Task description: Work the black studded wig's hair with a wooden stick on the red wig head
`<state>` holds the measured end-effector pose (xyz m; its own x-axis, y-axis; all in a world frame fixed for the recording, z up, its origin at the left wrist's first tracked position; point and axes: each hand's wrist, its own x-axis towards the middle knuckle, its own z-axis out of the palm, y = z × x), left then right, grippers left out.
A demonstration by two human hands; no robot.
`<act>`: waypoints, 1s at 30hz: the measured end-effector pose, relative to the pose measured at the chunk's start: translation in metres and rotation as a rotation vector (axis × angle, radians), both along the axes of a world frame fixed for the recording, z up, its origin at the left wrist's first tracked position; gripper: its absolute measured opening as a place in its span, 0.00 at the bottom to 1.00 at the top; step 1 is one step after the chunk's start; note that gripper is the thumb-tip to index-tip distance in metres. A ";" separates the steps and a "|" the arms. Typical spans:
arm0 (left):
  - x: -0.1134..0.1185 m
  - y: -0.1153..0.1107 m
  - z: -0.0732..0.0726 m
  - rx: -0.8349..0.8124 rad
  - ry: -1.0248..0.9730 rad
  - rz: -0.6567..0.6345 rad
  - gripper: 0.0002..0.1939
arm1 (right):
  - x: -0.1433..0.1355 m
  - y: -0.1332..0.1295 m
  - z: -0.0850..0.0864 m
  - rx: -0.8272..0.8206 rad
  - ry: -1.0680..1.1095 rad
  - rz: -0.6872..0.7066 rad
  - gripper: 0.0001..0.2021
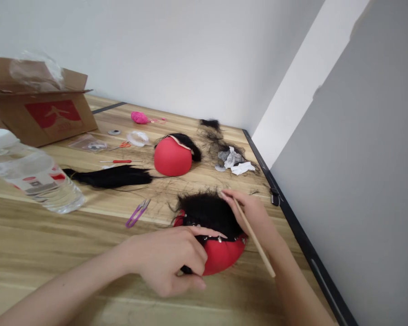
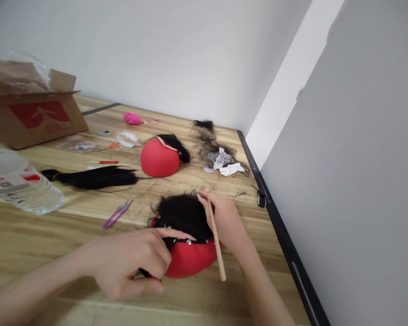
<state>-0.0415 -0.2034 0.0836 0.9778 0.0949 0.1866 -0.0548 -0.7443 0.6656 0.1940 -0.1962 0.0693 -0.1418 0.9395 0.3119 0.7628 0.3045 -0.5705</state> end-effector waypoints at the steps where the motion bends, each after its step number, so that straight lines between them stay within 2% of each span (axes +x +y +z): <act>1: 0.000 0.000 0.001 -0.012 -0.002 0.000 0.19 | 0.001 -0.002 0.003 0.017 0.020 -0.043 0.17; 4: -0.001 0.002 0.004 -0.046 -0.024 -0.015 0.19 | 0.000 -0.011 0.016 0.061 0.137 -0.154 0.21; 6: -0.001 0.003 0.004 -0.068 -0.045 -0.029 0.18 | -0.003 -0.019 0.027 0.122 0.243 -0.155 0.19; 8: -0.002 0.003 0.003 -0.088 -0.061 -0.041 0.18 | -0.009 -0.027 0.037 0.133 0.324 -0.057 0.15; 11: -0.002 0.003 0.001 -0.111 -0.071 -0.050 0.19 | -0.019 -0.037 0.046 -0.047 0.390 0.179 0.11; 14: -0.001 0.004 -0.001 -0.124 -0.077 -0.046 0.19 | -0.029 -0.040 0.044 -0.278 0.433 0.318 0.07; 17: -0.001 0.005 -0.001 -0.137 -0.065 -0.066 0.20 | -0.034 -0.037 0.035 -0.395 0.494 0.294 0.09; 21: 0.000 0.008 0.001 -0.182 -0.048 -0.108 0.19 | -0.033 -0.031 0.025 -0.466 0.606 0.243 0.15; 26: -0.002 0.015 -0.002 -0.261 -0.032 -0.145 0.19 | -0.032 -0.029 0.021 -0.442 0.669 0.237 0.19; 30: -0.002 0.019 -0.006 -0.313 -0.024 -0.157 0.17 | -0.034 -0.027 0.018 -0.325 0.575 0.211 0.21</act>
